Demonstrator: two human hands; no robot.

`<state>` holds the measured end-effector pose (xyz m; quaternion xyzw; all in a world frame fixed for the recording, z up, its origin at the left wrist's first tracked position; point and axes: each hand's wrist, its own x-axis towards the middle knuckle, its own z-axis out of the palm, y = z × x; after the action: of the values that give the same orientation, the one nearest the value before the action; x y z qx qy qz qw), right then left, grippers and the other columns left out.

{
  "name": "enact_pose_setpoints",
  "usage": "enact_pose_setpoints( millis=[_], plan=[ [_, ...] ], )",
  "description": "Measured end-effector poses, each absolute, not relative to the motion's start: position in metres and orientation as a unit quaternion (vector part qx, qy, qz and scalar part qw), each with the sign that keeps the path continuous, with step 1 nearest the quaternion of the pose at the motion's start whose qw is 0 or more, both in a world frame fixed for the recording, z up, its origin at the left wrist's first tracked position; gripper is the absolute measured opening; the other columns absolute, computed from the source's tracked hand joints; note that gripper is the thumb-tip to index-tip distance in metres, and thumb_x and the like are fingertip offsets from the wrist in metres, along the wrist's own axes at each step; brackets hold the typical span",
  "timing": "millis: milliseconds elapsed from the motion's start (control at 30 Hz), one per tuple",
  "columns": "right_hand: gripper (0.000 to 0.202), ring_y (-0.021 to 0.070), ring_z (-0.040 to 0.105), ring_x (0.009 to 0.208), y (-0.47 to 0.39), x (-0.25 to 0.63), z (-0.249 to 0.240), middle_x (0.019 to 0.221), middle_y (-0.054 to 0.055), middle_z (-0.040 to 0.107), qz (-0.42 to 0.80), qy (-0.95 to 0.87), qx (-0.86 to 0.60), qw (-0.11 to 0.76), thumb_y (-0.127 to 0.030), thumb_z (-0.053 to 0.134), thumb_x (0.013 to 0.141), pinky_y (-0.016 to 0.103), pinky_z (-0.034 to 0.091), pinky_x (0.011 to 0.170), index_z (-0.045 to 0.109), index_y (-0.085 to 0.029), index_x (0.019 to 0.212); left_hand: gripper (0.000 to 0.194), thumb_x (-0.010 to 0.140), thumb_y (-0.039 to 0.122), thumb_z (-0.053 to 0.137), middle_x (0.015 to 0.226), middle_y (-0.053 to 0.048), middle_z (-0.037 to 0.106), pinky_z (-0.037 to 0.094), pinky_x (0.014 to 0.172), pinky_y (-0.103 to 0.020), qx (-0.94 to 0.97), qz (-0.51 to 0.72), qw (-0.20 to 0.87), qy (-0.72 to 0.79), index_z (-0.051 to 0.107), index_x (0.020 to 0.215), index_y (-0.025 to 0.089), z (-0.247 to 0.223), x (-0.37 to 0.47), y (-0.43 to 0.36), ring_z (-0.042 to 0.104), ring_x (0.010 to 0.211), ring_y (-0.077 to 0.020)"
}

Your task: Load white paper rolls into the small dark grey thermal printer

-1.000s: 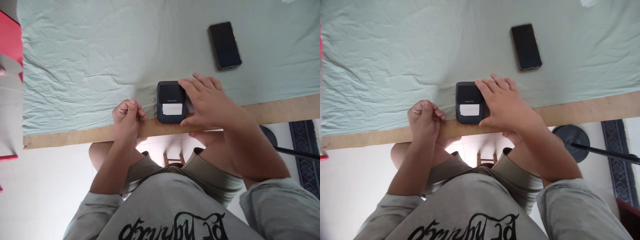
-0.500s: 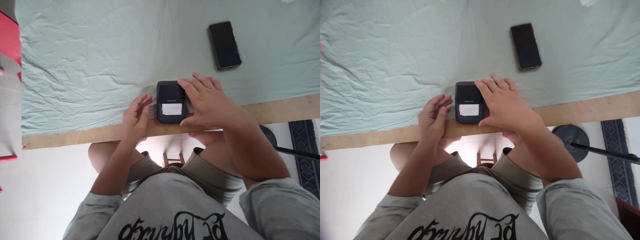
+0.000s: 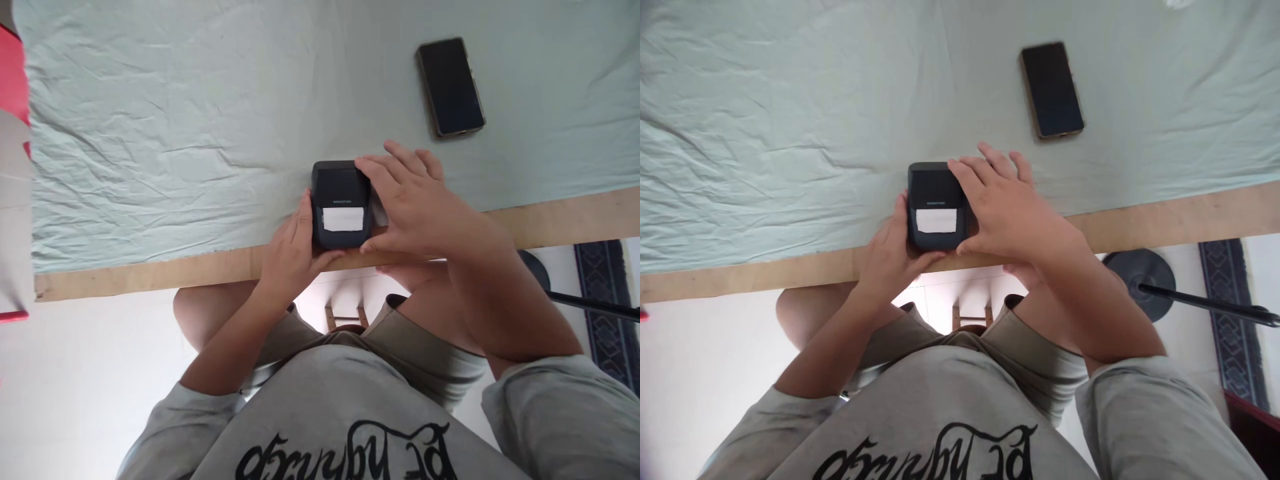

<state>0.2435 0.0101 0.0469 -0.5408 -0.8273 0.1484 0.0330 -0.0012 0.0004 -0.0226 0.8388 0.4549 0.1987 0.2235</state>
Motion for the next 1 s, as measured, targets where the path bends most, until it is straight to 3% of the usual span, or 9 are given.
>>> enact_pose_setpoints(
  millis=[267, 600, 1000],
  plan=[
    [0.105, 0.0459, 0.025, 0.158, 0.012, 0.243, 0.048, 0.158, 0.016, 0.050, 0.118, -0.839, -0.528, 0.050, -0.066, 0.065, 0.082, 0.078, 0.008, 0.123, 0.014, -0.026, 0.165, 0.110, 0.091, 0.078, 0.055, 0.153, -0.029, 0.054, 0.052, 0.108, -0.054, 0.835, 0.208, 0.228, 0.456, 0.016, 0.165, 0.007, -0.025, 0.000, 0.000, 0.062, 0.132, -0.0411],
    [0.107, 0.0457, 0.029, 0.157, 0.013, 0.240, 0.049, 0.159, 0.017, 0.049, 0.128, -0.839, -0.526, 0.045, -0.071, 0.066, 0.080, 0.078, 0.008, 0.123, 0.018, -0.025, 0.164, 0.104, 0.091, 0.072, 0.063, 0.146, -0.023, 0.061, 0.054, 0.105, -0.052, 0.824, 0.197, 0.253, 0.466, 0.022, 0.164, 0.011, -0.019, -0.001, 0.003, 0.064, 0.128, -0.0394],
    [0.125, 0.0487, 0.023, 0.159, 0.023, 0.245, 0.047, 0.167, 0.019, 0.038, 0.173, -0.824, -0.538, 0.038, -0.070, 0.078, 0.069, 0.078, 0.006, 0.124, 0.015, -0.023, 0.166, 0.111, 0.087, 0.076, 0.064, 0.156, -0.025, 0.052, 0.048, 0.114, -0.053, 0.826, 0.210, 0.262, 0.452, 0.019, 0.164, 0.010, -0.028, -0.002, 0.006, 0.055, 0.141, -0.0398]
  ],
)
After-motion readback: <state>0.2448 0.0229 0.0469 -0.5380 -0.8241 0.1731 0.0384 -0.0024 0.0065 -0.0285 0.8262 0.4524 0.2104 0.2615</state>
